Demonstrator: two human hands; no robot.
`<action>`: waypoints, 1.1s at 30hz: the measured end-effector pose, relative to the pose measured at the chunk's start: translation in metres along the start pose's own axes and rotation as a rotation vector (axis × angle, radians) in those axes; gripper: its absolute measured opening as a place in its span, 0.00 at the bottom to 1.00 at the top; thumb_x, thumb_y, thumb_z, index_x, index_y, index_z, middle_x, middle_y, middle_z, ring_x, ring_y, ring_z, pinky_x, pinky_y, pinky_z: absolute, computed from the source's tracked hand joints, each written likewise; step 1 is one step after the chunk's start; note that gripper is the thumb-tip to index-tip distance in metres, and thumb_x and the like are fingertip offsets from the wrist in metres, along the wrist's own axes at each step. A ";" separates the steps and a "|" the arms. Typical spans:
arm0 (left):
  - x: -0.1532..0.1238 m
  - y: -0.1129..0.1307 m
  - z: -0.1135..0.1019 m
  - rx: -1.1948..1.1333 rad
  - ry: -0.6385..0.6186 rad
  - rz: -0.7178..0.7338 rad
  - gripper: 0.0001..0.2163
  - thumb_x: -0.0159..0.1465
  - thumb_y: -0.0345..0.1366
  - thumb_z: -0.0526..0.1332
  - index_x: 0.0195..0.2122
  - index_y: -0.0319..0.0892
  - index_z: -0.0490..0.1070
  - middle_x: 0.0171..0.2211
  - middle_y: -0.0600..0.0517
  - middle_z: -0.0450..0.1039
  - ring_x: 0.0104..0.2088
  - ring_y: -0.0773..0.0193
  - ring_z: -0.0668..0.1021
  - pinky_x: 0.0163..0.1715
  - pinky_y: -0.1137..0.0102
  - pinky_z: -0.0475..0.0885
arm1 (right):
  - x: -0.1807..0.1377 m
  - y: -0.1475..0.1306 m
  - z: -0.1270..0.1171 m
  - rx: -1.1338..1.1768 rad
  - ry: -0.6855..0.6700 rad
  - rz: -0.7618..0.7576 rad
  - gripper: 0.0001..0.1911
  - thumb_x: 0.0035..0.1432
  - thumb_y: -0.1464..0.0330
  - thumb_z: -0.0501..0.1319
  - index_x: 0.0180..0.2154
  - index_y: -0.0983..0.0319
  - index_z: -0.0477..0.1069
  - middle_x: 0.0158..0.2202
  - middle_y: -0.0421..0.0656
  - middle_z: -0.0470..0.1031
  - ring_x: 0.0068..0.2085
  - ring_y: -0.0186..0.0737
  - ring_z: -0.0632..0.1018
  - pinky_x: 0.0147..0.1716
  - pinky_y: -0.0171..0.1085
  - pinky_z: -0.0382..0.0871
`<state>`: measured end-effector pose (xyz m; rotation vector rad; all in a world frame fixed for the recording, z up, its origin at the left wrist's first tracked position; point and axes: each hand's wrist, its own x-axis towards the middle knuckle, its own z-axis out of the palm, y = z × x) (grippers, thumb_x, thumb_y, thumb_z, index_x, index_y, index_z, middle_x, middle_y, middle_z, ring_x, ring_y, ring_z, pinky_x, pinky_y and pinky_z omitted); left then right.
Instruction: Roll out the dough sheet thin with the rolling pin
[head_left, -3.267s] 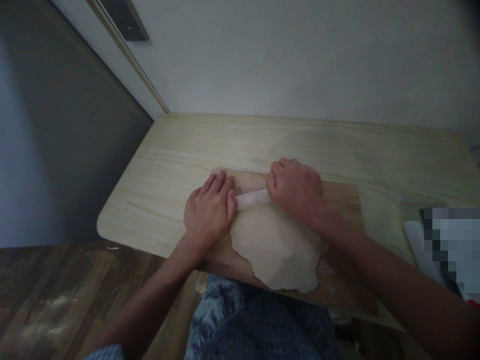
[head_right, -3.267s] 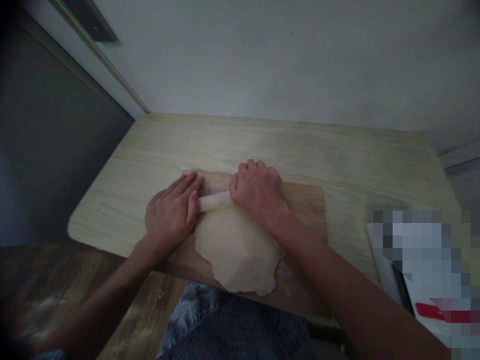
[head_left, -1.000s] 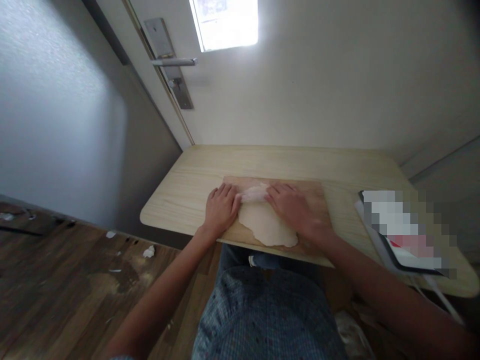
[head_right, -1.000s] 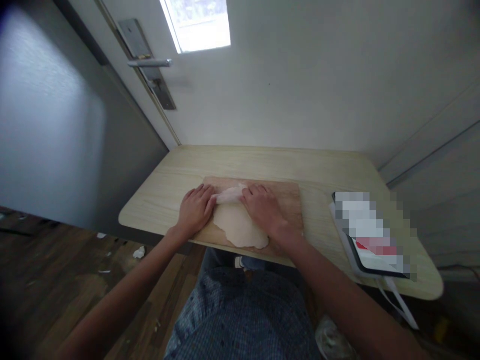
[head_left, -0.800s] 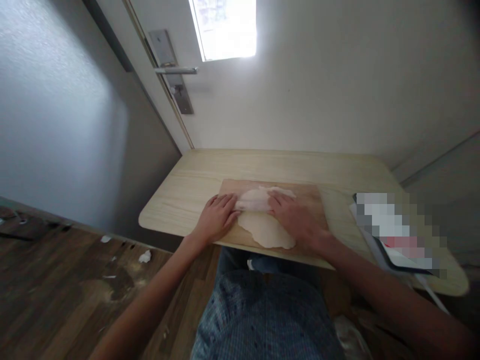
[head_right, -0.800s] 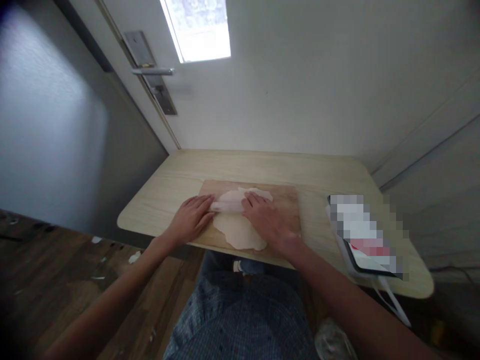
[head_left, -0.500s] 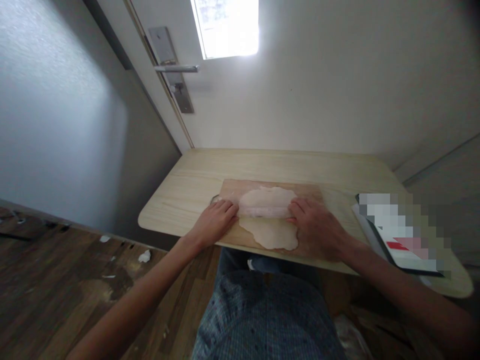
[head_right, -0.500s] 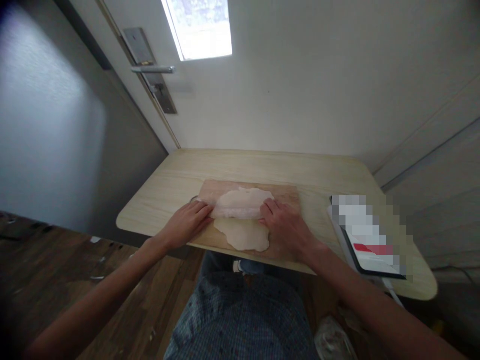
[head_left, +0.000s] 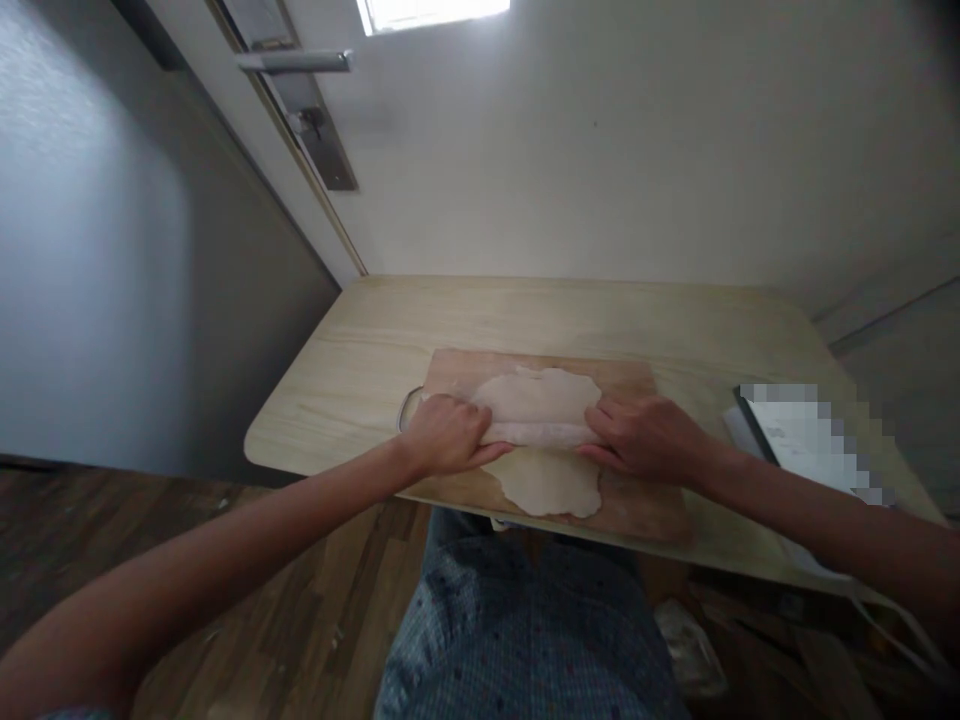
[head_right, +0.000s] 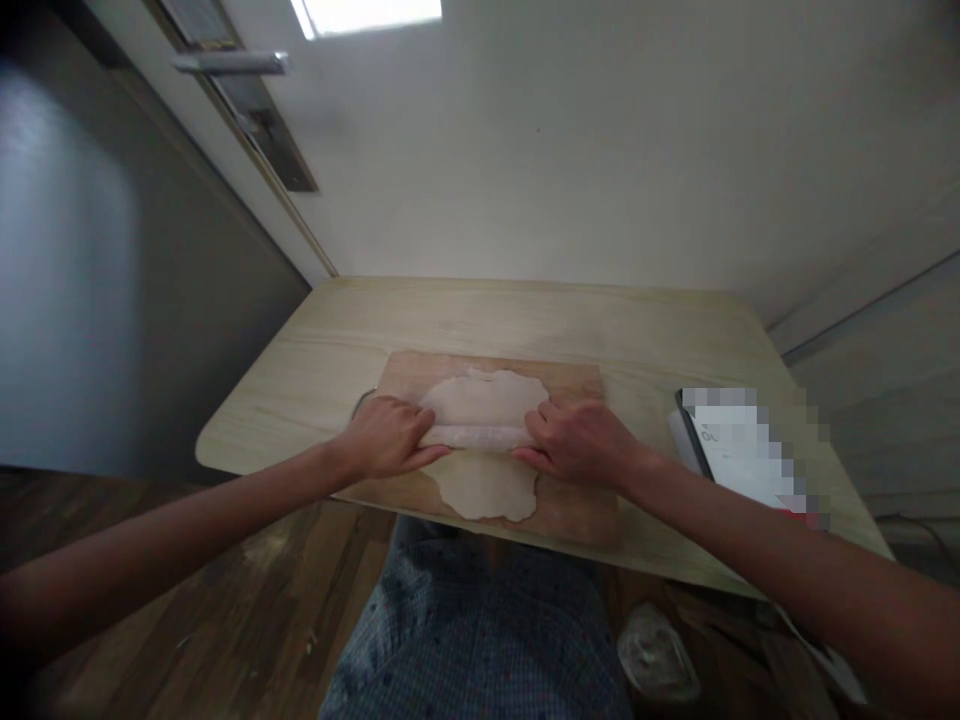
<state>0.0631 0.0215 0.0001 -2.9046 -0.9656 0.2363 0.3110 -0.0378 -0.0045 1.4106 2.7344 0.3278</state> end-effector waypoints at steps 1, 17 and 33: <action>0.000 0.001 0.001 0.000 0.009 -0.010 0.27 0.63 0.55 0.42 0.29 0.37 0.69 0.25 0.42 0.74 0.27 0.52 0.77 0.25 0.64 0.67 | 0.000 0.000 0.001 -0.001 -0.010 0.006 0.22 0.61 0.57 0.46 0.26 0.65 0.69 0.25 0.49 0.72 0.26 0.39 0.69 0.23 0.37 0.46; 0.003 -0.008 0.003 -0.206 -0.067 0.030 0.23 0.61 0.54 0.46 0.26 0.40 0.68 0.22 0.47 0.73 0.23 0.58 0.75 0.23 0.67 0.65 | 0.005 0.009 0.001 0.274 -0.090 -0.030 0.20 0.61 0.59 0.45 0.25 0.62 0.65 0.22 0.44 0.70 0.23 0.36 0.69 0.23 0.37 0.48; 0.007 -0.009 -0.005 -0.058 -0.081 0.030 0.28 0.63 0.54 0.42 0.28 0.38 0.72 0.24 0.43 0.75 0.26 0.55 0.77 0.24 0.67 0.64 | 0.008 0.007 -0.006 0.175 -0.214 0.025 0.19 0.61 0.60 0.47 0.29 0.64 0.69 0.26 0.47 0.75 0.26 0.39 0.73 0.24 0.36 0.47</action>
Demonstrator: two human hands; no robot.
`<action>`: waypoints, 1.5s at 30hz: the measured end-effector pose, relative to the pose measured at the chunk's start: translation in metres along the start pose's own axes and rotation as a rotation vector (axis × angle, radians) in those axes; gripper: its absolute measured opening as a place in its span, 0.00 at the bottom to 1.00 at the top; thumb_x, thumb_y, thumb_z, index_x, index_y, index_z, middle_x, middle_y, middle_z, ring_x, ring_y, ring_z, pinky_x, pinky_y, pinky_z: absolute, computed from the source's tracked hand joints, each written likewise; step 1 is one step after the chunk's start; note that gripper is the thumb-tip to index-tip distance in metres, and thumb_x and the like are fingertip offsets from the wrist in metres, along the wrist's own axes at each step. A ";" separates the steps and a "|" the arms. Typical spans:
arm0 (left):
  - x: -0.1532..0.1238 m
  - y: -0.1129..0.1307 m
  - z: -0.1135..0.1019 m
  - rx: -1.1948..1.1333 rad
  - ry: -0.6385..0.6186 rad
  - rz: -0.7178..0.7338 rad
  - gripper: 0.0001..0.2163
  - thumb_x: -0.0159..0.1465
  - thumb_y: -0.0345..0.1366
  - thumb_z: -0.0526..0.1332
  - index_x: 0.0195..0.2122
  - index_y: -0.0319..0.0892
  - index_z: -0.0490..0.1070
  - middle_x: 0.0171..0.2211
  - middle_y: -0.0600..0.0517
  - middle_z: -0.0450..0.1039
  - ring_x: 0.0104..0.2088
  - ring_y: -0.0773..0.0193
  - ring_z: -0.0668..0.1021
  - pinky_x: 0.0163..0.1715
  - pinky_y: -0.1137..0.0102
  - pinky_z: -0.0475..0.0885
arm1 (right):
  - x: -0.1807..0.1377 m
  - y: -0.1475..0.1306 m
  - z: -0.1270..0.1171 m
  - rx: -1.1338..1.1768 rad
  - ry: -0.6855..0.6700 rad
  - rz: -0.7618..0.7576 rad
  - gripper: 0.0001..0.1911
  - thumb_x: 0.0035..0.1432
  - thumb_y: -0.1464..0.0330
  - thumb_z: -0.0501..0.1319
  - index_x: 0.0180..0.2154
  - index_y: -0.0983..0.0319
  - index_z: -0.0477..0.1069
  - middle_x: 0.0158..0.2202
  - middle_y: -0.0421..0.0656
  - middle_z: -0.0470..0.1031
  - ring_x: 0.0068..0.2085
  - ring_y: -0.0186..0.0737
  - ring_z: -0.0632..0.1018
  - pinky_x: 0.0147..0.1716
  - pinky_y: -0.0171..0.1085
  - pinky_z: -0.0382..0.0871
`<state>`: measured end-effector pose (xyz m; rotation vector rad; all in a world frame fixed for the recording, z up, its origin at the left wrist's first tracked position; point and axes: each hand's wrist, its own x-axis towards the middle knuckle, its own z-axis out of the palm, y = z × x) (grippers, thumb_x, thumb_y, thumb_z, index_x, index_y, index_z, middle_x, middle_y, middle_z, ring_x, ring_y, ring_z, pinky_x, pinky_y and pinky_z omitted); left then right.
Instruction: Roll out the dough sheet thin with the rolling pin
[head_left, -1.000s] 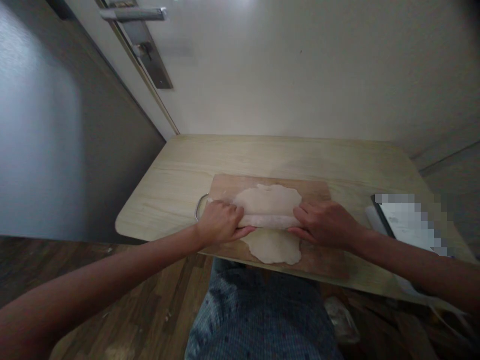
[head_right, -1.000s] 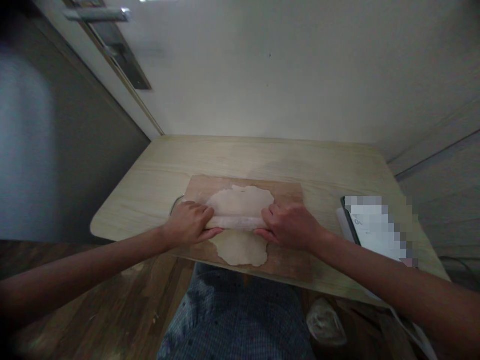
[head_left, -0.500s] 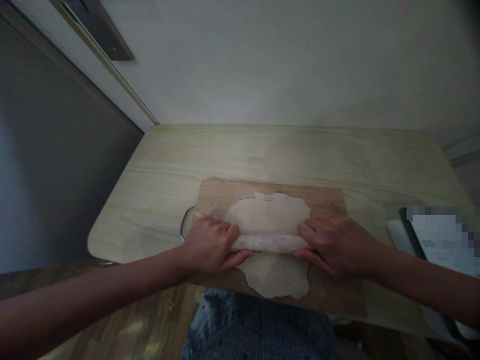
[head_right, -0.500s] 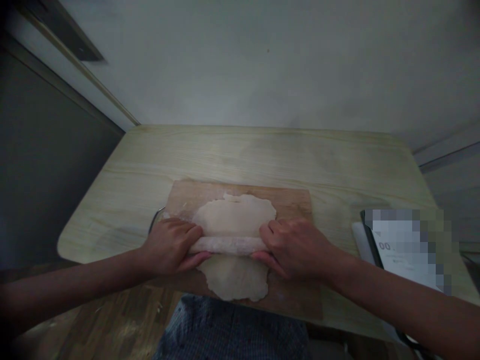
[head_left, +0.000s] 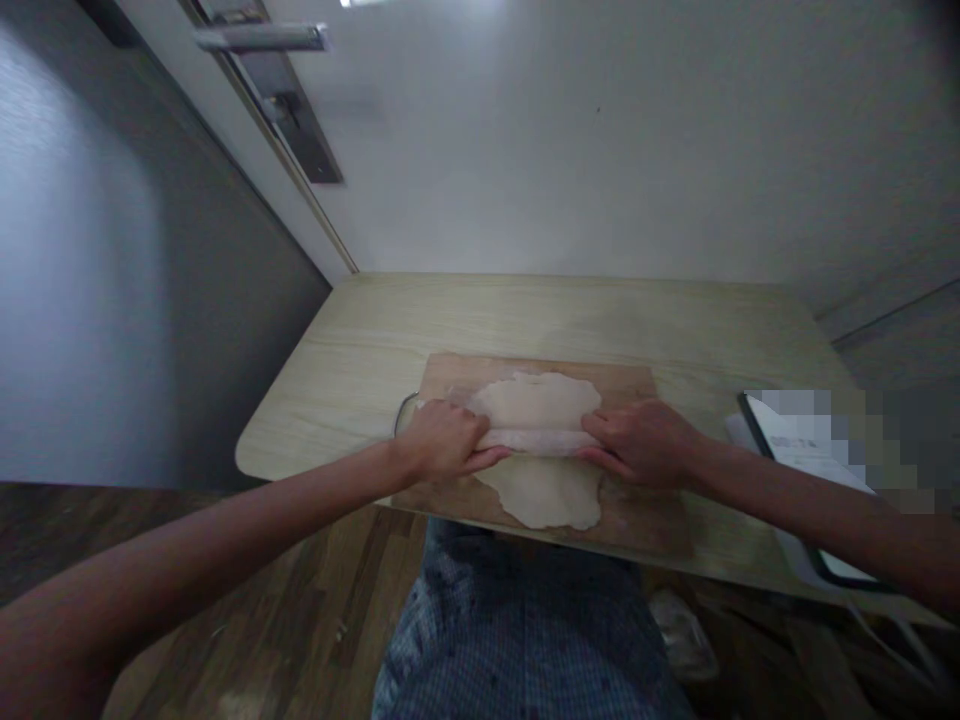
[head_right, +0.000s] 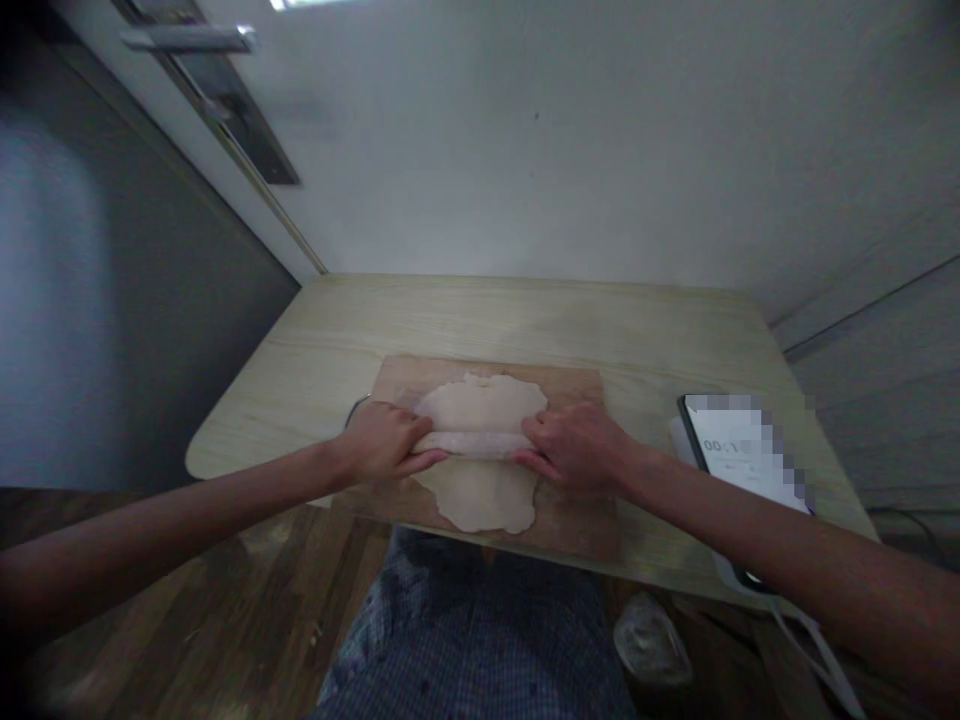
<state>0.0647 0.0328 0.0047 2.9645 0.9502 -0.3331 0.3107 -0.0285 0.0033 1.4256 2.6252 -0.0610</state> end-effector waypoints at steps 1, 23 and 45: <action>0.003 -0.003 -0.002 0.020 0.002 0.018 0.28 0.63 0.54 0.41 0.28 0.38 0.72 0.24 0.43 0.74 0.25 0.56 0.76 0.24 0.67 0.64 | 0.002 0.001 -0.002 -0.009 -0.020 0.008 0.19 0.62 0.60 0.46 0.29 0.63 0.69 0.27 0.46 0.75 0.26 0.38 0.73 0.24 0.36 0.47; -0.011 0.009 0.012 0.049 0.114 0.047 0.23 0.66 0.49 0.40 0.33 0.38 0.67 0.29 0.45 0.73 0.30 0.55 0.76 0.28 0.64 0.67 | -0.013 -0.015 0.021 -0.137 0.355 0.121 0.22 0.62 0.57 0.43 0.30 0.63 0.67 0.31 0.49 0.71 0.30 0.41 0.69 0.28 0.37 0.53; -0.002 0.003 0.007 -0.036 0.016 0.039 0.22 0.65 0.49 0.40 0.29 0.40 0.66 0.24 0.47 0.73 0.25 0.55 0.76 0.22 0.66 0.66 | 0.000 -0.009 0.014 0.001 0.258 0.136 0.22 0.62 0.58 0.42 0.28 0.63 0.66 0.26 0.45 0.69 0.27 0.38 0.68 0.22 0.35 0.44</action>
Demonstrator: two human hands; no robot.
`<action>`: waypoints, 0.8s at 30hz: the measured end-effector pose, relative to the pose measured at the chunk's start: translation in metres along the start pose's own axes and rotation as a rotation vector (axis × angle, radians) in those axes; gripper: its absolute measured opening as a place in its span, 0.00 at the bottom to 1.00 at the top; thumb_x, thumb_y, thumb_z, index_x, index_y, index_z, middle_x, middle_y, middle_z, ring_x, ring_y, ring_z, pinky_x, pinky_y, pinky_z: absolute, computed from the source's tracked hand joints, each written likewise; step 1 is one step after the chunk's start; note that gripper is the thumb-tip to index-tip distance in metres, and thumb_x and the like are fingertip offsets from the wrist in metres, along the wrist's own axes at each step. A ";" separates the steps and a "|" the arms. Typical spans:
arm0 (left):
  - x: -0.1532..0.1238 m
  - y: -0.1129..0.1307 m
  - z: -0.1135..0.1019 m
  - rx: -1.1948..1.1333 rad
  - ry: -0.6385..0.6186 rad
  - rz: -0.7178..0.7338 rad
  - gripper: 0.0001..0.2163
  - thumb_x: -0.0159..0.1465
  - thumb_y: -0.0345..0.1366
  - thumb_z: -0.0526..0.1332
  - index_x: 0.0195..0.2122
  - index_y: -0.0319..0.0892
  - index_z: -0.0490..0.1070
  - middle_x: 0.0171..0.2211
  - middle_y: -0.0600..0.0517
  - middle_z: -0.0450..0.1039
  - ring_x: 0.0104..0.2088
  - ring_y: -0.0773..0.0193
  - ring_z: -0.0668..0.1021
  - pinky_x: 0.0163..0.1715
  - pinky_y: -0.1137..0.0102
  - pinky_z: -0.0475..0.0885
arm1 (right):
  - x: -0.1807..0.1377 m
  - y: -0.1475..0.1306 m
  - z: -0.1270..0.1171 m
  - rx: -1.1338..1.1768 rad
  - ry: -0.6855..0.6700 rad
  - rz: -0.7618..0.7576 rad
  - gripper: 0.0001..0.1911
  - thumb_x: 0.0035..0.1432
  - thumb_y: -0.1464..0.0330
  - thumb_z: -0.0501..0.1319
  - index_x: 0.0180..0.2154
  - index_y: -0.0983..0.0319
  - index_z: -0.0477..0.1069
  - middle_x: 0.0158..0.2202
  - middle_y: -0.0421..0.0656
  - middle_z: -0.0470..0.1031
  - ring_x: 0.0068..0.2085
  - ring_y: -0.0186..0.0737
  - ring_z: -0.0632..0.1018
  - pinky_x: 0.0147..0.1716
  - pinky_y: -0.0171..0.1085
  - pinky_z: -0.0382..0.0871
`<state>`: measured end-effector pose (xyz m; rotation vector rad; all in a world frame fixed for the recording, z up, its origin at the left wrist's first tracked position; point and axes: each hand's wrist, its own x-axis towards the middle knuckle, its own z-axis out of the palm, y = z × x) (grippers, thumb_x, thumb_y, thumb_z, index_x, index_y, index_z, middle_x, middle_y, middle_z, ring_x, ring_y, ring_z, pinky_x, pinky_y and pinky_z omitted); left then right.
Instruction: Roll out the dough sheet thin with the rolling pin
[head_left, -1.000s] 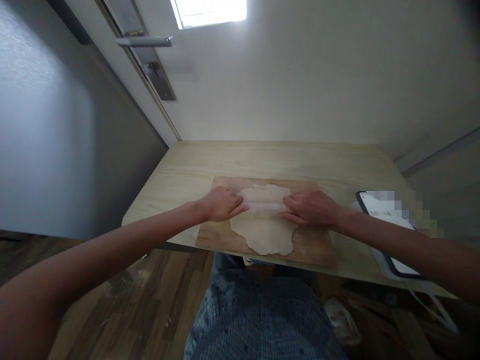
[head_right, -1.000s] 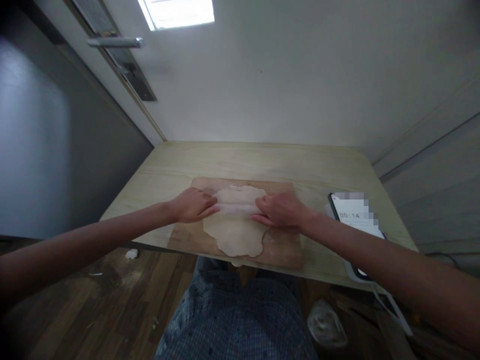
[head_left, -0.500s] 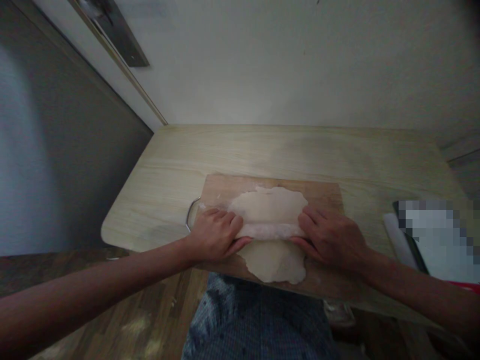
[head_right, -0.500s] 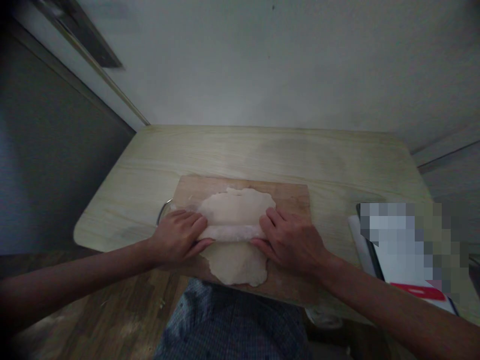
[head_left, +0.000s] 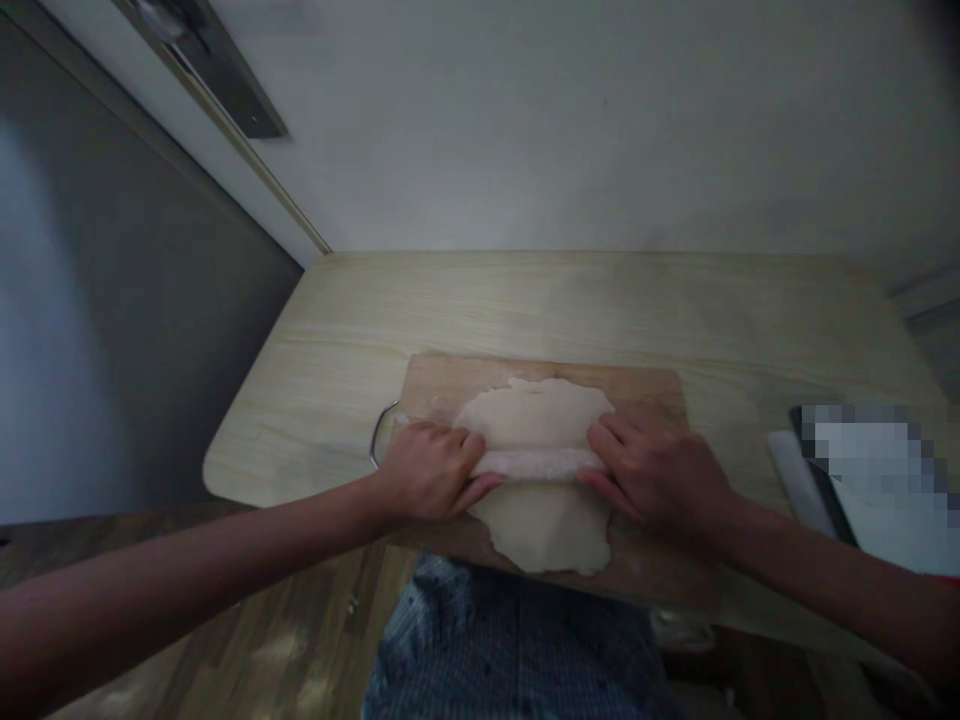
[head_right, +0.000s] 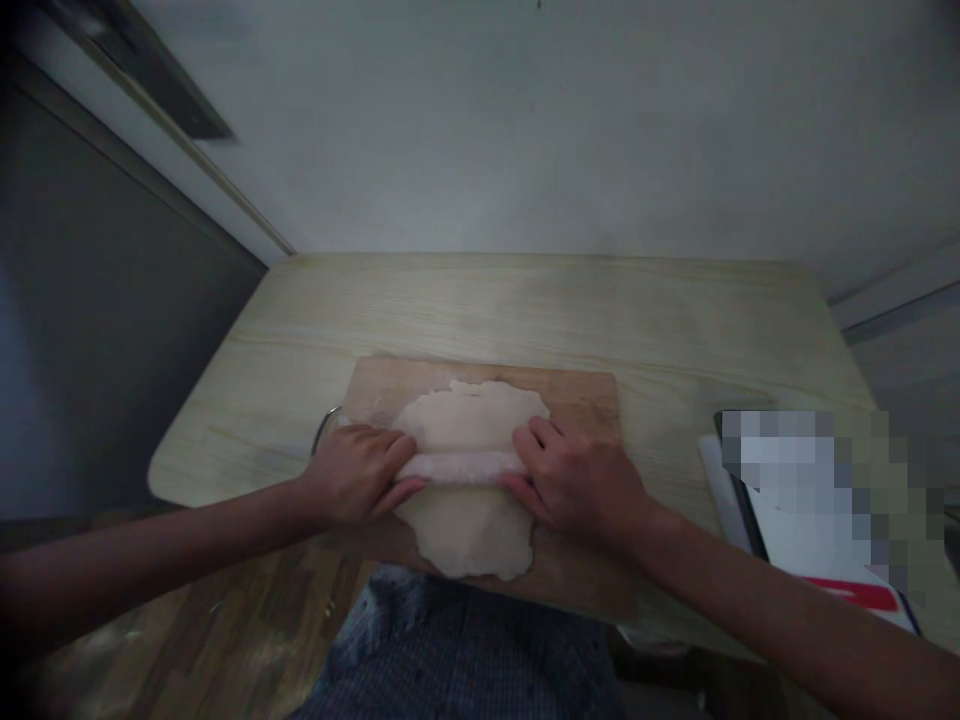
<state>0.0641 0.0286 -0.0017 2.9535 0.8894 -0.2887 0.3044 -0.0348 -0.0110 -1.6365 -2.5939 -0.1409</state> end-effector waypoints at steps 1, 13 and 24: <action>0.000 0.001 -0.001 0.009 -0.007 -0.017 0.22 0.65 0.50 0.41 0.29 0.40 0.66 0.24 0.47 0.73 0.26 0.55 0.77 0.22 0.66 0.66 | 0.000 0.000 0.000 -0.002 0.003 0.006 0.22 0.62 0.58 0.42 0.28 0.63 0.66 0.26 0.45 0.69 0.26 0.38 0.68 0.22 0.35 0.44; -0.004 0.003 -0.002 0.124 0.060 -0.030 0.24 0.66 0.49 0.38 0.34 0.38 0.68 0.28 0.45 0.74 0.29 0.56 0.77 0.25 0.67 0.65 | -0.005 -0.002 -0.003 -0.031 -0.035 0.029 0.21 0.63 0.59 0.42 0.33 0.64 0.68 0.31 0.48 0.72 0.30 0.39 0.70 0.24 0.35 0.48; 0.002 -0.011 -0.010 0.185 0.014 0.070 0.27 0.64 0.53 0.40 0.28 0.38 0.70 0.23 0.45 0.73 0.23 0.59 0.74 0.21 0.69 0.62 | 0.002 0.009 -0.009 -0.060 -0.119 -0.108 0.24 0.62 0.56 0.43 0.29 0.64 0.69 0.27 0.47 0.73 0.26 0.38 0.69 0.23 0.36 0.42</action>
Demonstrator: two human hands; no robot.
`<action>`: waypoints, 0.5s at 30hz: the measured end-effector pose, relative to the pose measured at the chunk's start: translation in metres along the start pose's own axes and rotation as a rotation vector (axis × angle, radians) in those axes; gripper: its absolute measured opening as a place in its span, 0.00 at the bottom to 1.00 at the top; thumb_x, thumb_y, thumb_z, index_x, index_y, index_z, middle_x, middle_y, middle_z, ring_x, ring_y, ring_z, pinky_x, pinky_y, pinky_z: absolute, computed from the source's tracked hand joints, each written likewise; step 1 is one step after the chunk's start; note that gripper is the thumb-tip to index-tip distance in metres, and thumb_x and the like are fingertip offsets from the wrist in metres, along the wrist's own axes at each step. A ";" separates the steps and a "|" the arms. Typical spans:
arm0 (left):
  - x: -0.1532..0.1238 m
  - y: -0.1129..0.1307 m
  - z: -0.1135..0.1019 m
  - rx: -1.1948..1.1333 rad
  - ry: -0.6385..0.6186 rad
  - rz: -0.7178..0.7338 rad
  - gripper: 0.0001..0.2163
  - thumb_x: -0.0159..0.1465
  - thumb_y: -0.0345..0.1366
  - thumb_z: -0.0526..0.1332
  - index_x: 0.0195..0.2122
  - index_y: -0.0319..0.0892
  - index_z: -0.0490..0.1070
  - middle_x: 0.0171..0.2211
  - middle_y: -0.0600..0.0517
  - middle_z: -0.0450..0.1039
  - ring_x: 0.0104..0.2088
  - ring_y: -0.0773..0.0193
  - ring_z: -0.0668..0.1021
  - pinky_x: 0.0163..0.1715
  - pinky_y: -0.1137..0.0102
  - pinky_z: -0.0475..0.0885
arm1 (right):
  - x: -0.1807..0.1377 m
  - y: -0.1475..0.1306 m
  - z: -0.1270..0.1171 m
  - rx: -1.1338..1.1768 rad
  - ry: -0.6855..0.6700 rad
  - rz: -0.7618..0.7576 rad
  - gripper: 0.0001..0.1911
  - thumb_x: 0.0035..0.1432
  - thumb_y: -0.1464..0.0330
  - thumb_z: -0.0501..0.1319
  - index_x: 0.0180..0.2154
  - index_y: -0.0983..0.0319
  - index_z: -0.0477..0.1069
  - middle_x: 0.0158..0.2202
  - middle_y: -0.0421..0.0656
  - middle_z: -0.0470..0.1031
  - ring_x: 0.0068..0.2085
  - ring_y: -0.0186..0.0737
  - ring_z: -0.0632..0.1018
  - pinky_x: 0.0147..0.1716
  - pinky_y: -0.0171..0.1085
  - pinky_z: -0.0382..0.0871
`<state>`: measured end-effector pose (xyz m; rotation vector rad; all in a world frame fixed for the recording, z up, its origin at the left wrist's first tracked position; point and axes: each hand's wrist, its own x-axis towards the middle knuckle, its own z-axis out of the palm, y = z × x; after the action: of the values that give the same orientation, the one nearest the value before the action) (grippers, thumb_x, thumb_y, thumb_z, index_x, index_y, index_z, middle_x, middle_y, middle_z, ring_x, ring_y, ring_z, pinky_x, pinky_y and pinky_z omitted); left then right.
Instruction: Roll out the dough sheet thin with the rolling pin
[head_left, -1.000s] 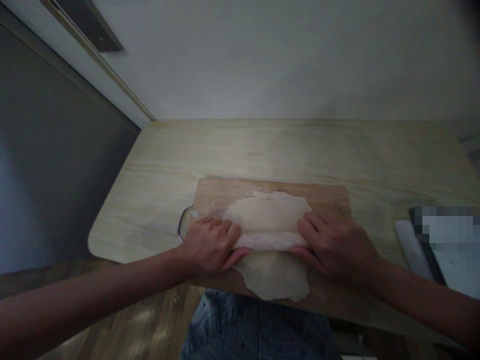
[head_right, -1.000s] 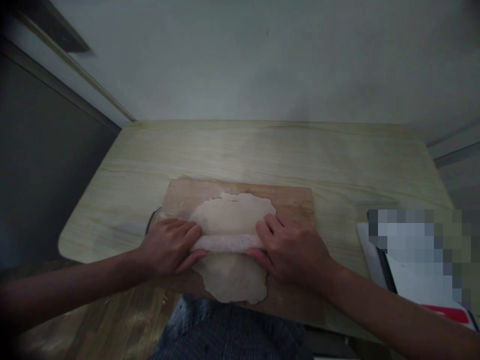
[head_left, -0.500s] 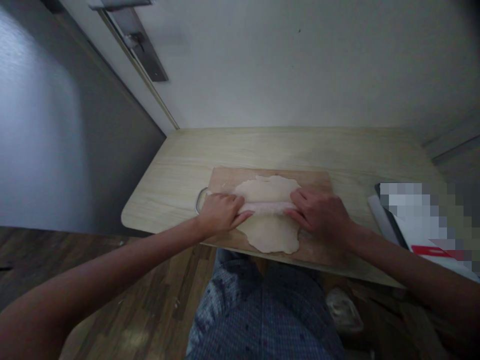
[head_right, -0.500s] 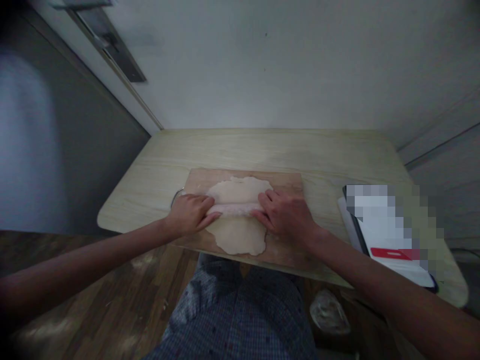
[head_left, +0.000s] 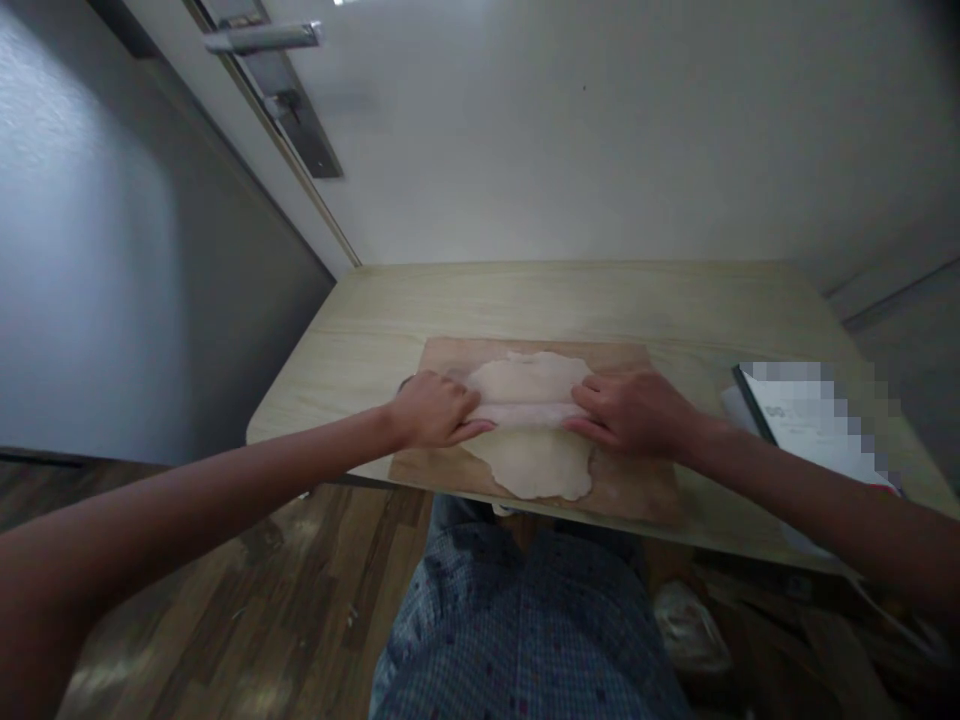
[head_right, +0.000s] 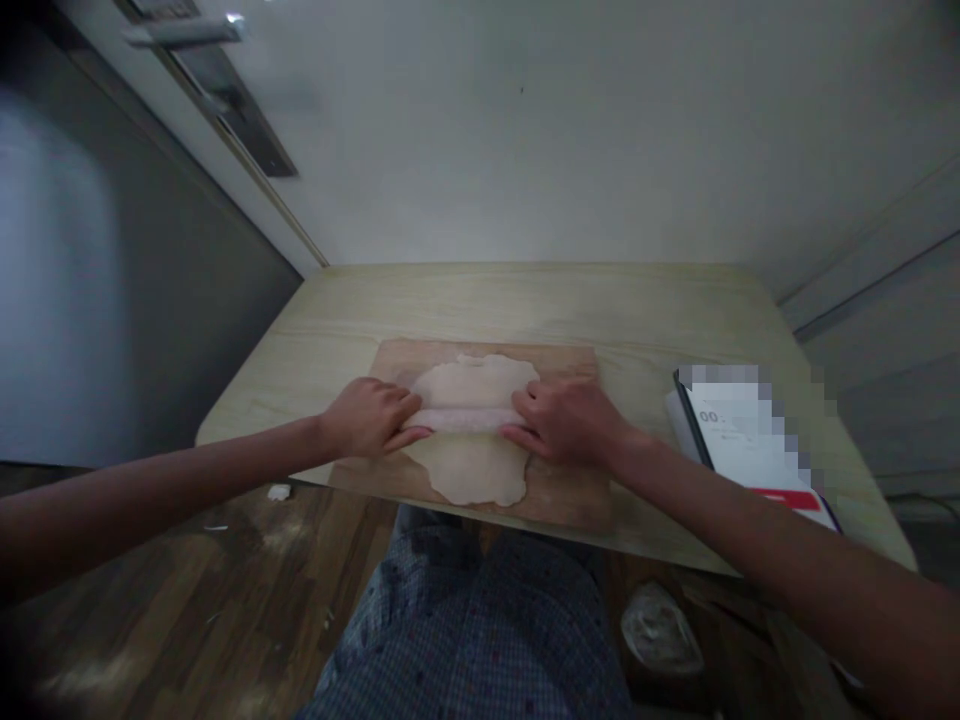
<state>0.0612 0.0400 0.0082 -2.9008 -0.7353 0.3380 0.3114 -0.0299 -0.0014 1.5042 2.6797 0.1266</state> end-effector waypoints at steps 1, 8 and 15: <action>-0.002 0.002 0.003 0.003 0.025 -0.024 0.28 0.64 0.54 0.40 0.28 0.38 0.70 0.24 0.45 0.73 0.23 0.58 0.74 0.21 0.68 0.62 | -0.002 -0.003 0.002 -0.010 0.031 0.023 0.25 0.62 0.55 0.43 0.29 0.64 0.69 0.27 0.47 0.73 0.25 0.37 0.69 0.23 0.36 0.42; -0.006 0.003 0.010 -0.022 0.074 -0.001 0.27 0.64 0.53 0.38 0.28 0.38 0.68 0.23 0.46 0.72 0.24 0.58 0.75 0.22 0.67 0.65 | -0.010 -0.012 0.007 -0.033 0.114 0.079 0.26 0.62 0.55 0.42 0.27 0.64 0.68 0.25 0.48 0.71 0.25 0.37 0.66 0.24 0.37 0.42; -0.003 -0.002 0.013 -0.105 0.057 0.042 0.25 0.63 0.53 0.40 0.26 0.40 0.66 0.23 0.48 0.72 0.22 0.58 0.75 0.20 0.67 0.65 | -0.006 -0.008 0.008 0.023 0.087 0.041 0.27 0.62 0.55 0.41 0.25 0.63 0.68 0.24 0.48 0.70 0.23 0.38 0.66 0.24 0.37 0.43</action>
<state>0.0550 0.0410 -0.0039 -3.0145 -0.7047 0.2262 0.3085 -0.0384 -0.0104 1.5967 2.7262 0.1678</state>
